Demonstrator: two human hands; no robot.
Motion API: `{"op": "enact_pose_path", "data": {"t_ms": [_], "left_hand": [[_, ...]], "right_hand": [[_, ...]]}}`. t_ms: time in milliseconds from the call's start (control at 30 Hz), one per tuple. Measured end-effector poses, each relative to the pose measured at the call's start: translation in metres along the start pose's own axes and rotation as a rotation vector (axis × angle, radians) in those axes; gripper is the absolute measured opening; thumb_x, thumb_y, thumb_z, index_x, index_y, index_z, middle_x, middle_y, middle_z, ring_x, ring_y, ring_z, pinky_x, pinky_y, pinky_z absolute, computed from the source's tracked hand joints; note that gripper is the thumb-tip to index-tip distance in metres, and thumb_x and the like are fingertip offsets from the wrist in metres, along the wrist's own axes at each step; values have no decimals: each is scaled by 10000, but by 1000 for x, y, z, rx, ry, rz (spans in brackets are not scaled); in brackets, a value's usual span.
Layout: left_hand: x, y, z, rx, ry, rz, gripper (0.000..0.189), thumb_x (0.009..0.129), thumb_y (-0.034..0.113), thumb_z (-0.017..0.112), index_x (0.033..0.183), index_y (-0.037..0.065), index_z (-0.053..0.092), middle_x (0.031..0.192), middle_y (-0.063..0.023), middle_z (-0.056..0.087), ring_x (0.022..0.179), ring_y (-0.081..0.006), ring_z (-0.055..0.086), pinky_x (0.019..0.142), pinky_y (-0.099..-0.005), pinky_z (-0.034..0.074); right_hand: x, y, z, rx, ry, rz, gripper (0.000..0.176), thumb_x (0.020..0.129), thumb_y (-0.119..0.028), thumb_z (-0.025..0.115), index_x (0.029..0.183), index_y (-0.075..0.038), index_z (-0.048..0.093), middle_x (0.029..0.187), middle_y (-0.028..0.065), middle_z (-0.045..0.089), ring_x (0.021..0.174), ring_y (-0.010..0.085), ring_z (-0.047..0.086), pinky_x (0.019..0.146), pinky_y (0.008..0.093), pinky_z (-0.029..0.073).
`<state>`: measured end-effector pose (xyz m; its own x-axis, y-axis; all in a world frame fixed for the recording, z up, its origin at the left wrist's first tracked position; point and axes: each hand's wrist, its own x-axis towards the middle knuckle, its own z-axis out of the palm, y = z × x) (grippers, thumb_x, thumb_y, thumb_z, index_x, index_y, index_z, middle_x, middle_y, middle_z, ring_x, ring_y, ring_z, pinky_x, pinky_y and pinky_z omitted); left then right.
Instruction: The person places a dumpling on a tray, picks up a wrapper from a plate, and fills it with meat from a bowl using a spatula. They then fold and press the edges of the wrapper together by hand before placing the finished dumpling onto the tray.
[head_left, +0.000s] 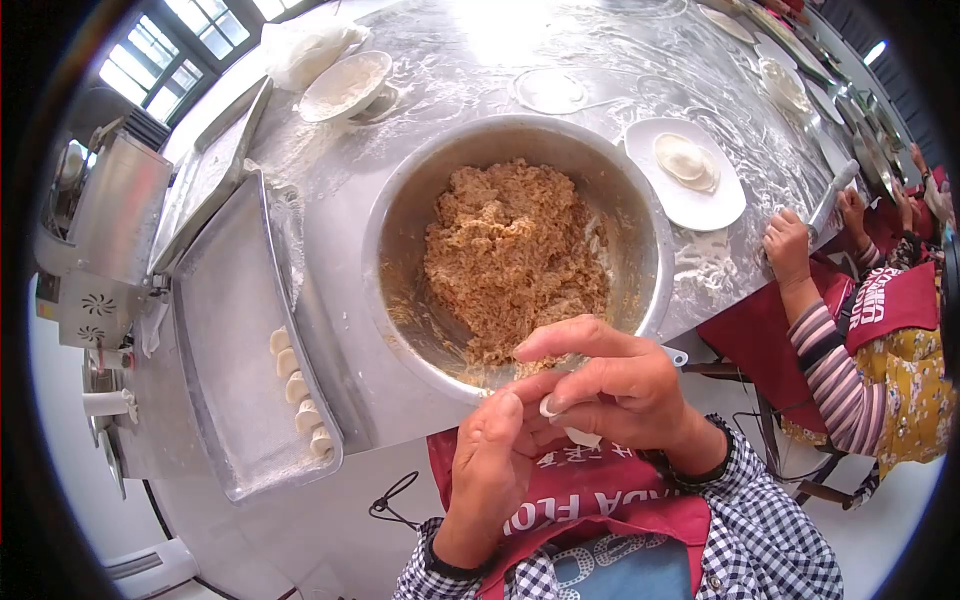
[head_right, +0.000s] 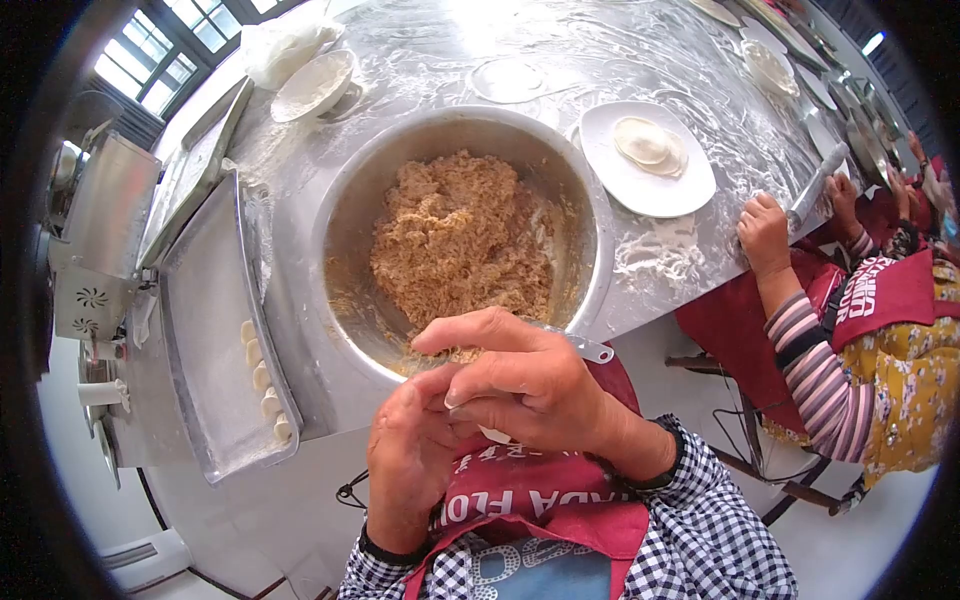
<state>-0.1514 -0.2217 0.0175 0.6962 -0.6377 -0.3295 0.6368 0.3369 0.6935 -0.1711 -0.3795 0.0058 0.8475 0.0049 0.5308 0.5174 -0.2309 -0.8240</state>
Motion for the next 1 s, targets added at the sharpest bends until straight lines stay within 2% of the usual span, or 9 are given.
{"op": "enact_pose_path", "data": {"t_ms": [167, 367, 467, 533, 667, 733, 833, 933, 1000], "left_hand": [[0, 0, 0, 25, -45, -2, 491, 936, 308, 311, 1174, -107, 418, 1104, -209, 528, 1002, -294, 560, 866, -402, 465], [-2, 1, 2, 73, -14, 12, 487, 936, 296, 303, 1179, -112, 414, 1129, -201, 517, 1031, -280, 543, 877, -404, 456], [-2, 0, 2, 70, -43, 31, 482, 935, 289, 305, 1188, -108, 409, 1139, -195, 513, 1031, -277, 542, 883, -399, 452], [-3, 0, 3, 28, -43, 29, 498, 952, 275, 309, 1243, -127, 341, 1181, -217, 484, 1087, -276, 516, 948, -375, 407], [-2, -1, 1, -9, -67, 48, 491, 951, 267, 308, 1240, -129, 341, 1182, -221, 478, 1096, -277, 509, 951, -376, 404], [-3, 0, -2, -7, -110, 44, 484, 950, 260, 308, 1239, -127, 344, 1195, -222, 468, 1101, -278, 506, 948, -376, 407], [-3, -2, 0, 49, -55, 45, 492, 933, 301, 303, 1195, -103, 405, 1139, -197, 512, 1034, -270, 538, 892, -398, 443], [-1, -1, -2, -5, -118, 43, 477, 946, 264, 315, 1224, -122, 357, 1191, -220, 469, 1085, -274, 513, 934, -370, 416], [0, -1, -1, 12, -92, 48, 468, 939, 282, 320, 1194, -104, 388, 1150, -208, 493, 1054, -273, 528, 910, -381, 432]], "right_hand": [[-2, 0, 1, 20, -10, 24, 140, 650, -41, 711, 747, -28, 611, 1076, 156, 585, 949, 266, 584, 769, 334, 476], [0, -6, 8, 7, 94, 77, 142, 650, -43, 718, 729, -35, 600, 1035, 137, 599, 914, 257, 594, 749, 322, 481], [-4, 2, 5, 70, 24, 6, 143, 657, -47, 716, 739, -30, 600, 1023, 132, 601, 918, 261, 591, 750, 321, 480], [-4, 4, 5, 96, 16, -48, 145, 656, -48, 716, 735, -30, 596, 1019, 129, 602, 920, 256, 590, 744, 321, 482], [-4, 1, 6, 53, 26, -43, 155, 655, -51, 719, 763, -33, 610, 1013, 127, 606, 924, 251, 590, 757, 333, 478], [0, -11, 9, 62, 98, 155, 160, 657, -54, 719, 792, -45, 632, 1035, 128, 603, 928, 246, 590, 779, 339, 472], [-3, -5, 7, 117, 34, 101, 172, 664, -55, 715, 823, -50, 652, 1080, 135, 587, 956, 250, 583, 806, 335, 468], [-9, 10, 6, 128, -11, 1, 148, 680, -58, 708, 819, -47, 656, 1121, 141, 565, 985, 252, 574, 814, 327, 472], [-7, 5, 6, 104, -12, 22, 137, 691, -62, 704, 818, -47, 655, 1112, 138, 570, 987, 252, 572, 812, 328, 472]]}}
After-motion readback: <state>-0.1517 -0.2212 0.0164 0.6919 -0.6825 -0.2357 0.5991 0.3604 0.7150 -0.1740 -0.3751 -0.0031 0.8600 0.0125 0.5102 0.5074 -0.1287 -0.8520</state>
